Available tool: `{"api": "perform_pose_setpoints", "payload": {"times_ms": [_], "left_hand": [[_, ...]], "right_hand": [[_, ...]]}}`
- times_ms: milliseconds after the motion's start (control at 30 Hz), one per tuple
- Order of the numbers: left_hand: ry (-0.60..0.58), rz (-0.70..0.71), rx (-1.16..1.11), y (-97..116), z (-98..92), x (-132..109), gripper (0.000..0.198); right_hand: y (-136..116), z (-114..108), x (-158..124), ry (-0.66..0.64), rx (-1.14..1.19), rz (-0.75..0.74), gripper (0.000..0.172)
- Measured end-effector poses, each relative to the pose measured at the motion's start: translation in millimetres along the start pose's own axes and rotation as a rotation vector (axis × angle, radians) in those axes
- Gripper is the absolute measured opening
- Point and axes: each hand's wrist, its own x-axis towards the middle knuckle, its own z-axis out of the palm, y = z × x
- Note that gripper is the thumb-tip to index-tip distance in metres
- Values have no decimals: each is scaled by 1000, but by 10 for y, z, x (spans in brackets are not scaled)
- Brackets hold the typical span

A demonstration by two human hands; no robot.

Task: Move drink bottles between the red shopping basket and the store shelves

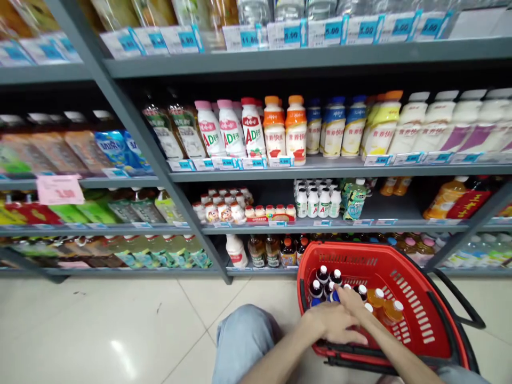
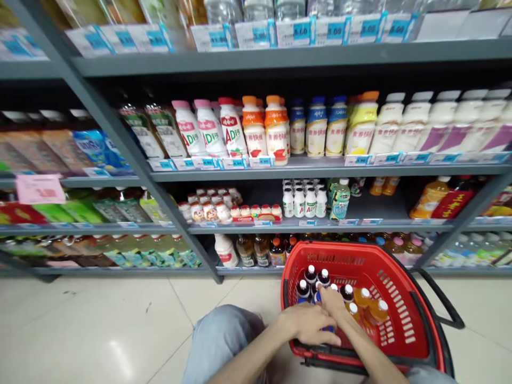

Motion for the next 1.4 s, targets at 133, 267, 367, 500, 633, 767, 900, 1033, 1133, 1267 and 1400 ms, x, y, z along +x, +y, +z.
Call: {"api": "perform_pose_setpoints", "payload": {"times_ms": [133, 267, 367, 500, 633, 767, 900, 1033, 1133, 1267, 1400], "left_hand": [[39, 80, -316, 219, -321, -42, 37], [402, -53, -860, 240, -543, 11, 39], [837, -284, -1094, 77, -608, 95, 31], [971, -594, -1174, -138, -463, 161, 27], [881, -708, -1221, -170, -235, 133, 24], [728, -748, -1329, -129, -209, 107, 24], [631, -628, -1506, -70, -278, 121, 34], [607, -555, -1508, 35, -252, 70, 37], [559, -525, -1470, 119, -173, 0, 40], [622, -526, -1290, 221, -82, -33, 58], [637, -513, -968, 321, -66, -15, 63]], "right_hand": [[-75, -382, -142, 38, -15, 23, 36], [-226, -802, -399, 199, 28, 56, 35], [-317, -1047, -537, 310, 126, 125, 31], [-283, -1233, -636, 428, 384, 115, 31], [-129, -1300, -735, 492, 620, 132, 35], [87, -1277, -768, 464, 874, 174, 50], [287, -1256, -696, 446, 1193, 203, 66], [338, -1315, -622, 529, 1375, 251, 65], [280, -1373, -598, 643, 1425, 313, 57], [209, -1423, -553, 679, 1566, 313, 49], [225, -1451, -461, 709, 1712, 372, 42]]}}
